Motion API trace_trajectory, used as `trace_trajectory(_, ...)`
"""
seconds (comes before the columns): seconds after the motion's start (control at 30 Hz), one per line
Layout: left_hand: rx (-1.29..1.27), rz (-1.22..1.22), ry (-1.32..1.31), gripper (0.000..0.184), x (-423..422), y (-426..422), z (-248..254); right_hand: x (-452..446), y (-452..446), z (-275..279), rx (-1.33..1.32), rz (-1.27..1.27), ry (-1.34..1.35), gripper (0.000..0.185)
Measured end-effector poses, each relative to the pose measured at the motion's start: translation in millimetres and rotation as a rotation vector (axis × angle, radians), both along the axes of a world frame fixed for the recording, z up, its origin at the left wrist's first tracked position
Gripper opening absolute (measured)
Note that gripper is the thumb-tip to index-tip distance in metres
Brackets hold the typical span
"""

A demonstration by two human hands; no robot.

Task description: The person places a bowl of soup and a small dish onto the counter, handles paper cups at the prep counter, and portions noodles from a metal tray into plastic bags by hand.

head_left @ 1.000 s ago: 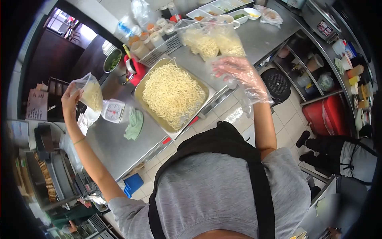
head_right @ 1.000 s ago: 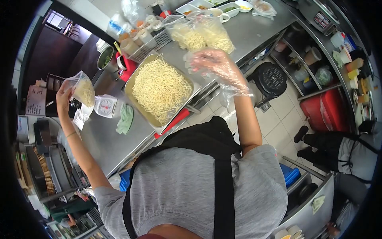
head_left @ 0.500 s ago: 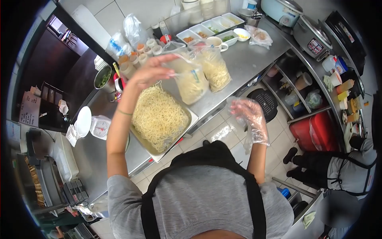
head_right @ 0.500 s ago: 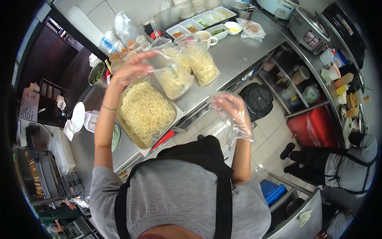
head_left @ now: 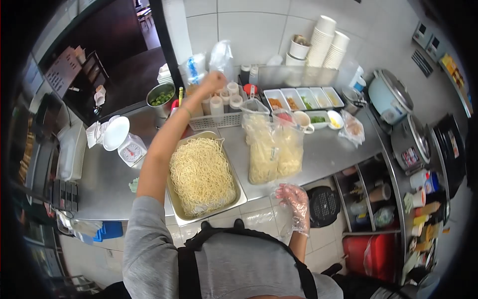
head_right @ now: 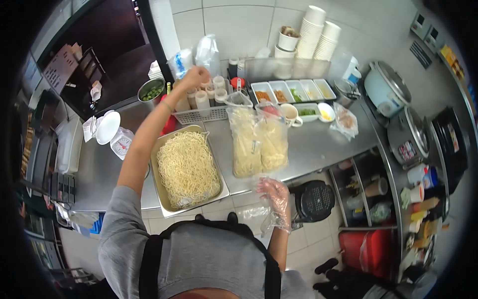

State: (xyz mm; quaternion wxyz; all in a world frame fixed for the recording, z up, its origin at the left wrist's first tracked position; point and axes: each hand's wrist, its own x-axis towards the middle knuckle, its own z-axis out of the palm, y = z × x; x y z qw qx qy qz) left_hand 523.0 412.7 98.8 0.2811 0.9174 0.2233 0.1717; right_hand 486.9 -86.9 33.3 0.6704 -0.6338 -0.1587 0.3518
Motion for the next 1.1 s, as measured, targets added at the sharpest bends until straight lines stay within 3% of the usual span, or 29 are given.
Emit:
trace_trajectory(0.03,0.202,0.150,-0.118,0.023,1.1,27.9,6.6,3.3,4.8,0.1,0.005,0.016,0.002,0.032)
trace_trajectory(0.1,0.583,0.450,-0.013,0.031,-5.1,66.8,22.0,10.2,11.9,-1.7,-0.001,0.043,-0.008,0.033)
trace_trajectory(0.2,0.655,0.502,0.170,0.042,-1.6,116.1,27.8,20.1,16.1,-12.3,-0.038,0.045,-0.042,0.035)
trace_trajectory(0.3,0.532,0.495,-0.045,0.035,14.9,131.2,18.4,24.7,18.7,-13.7,-0.077,0.035,-0.048,0.035)
trace_trajectory(0.4,0.193,0.556,-0.043,0.023,21.9,138.8,20.2,23.9,22.7,-7.2,-0.109,-0.001,-0.052,0.035)
trace_trajectory(0.43,0.086,0.605,-0.152,0.014,24.0,140.0,21.1,24.4,23.3,-6.8,-0.120,-0.010,-0.072,0.034)
trace_trajectory(0.67,0.128,0.696,-0.277,0.014,23.1,160.1,65.6,19.0,38.3,10.3,-0.125,-0.029,-0.082,0.034)
trace_trajectory(0.77,0.190,0.662,-0.423,0.022,15.8,164.5,103.4,19.7,47.4,11.2,-0.094,-0.016,-0.088,0.035)
trace_trajectory(0.9,-0.039,0.531,-0.810,0.032,8.3,181.1,151.7,13.8,60.9,8.8,0.046,-0.002,-0.106,0.043)
trace_trajectory(0.97,-0.096,0.488,-0.860,0.032,-18.7,129.1,188.9,10.5,69.7,10.8,0.101,0.043,-0.111,0.050)
trace_trajectory(1.07,-0.276,0.266,-0.774,0.027,-39.9,142.8,187.3,-0.3,98.2,15.5,0.346,0.107,-0.210,0.085)
trace_trajectory(1.1,-0.409,0.317,-0.782,0.020,-60.8,94.2,195.4,-3.3,111.6,26.1,0.359,0.149,-0.321,0.099)
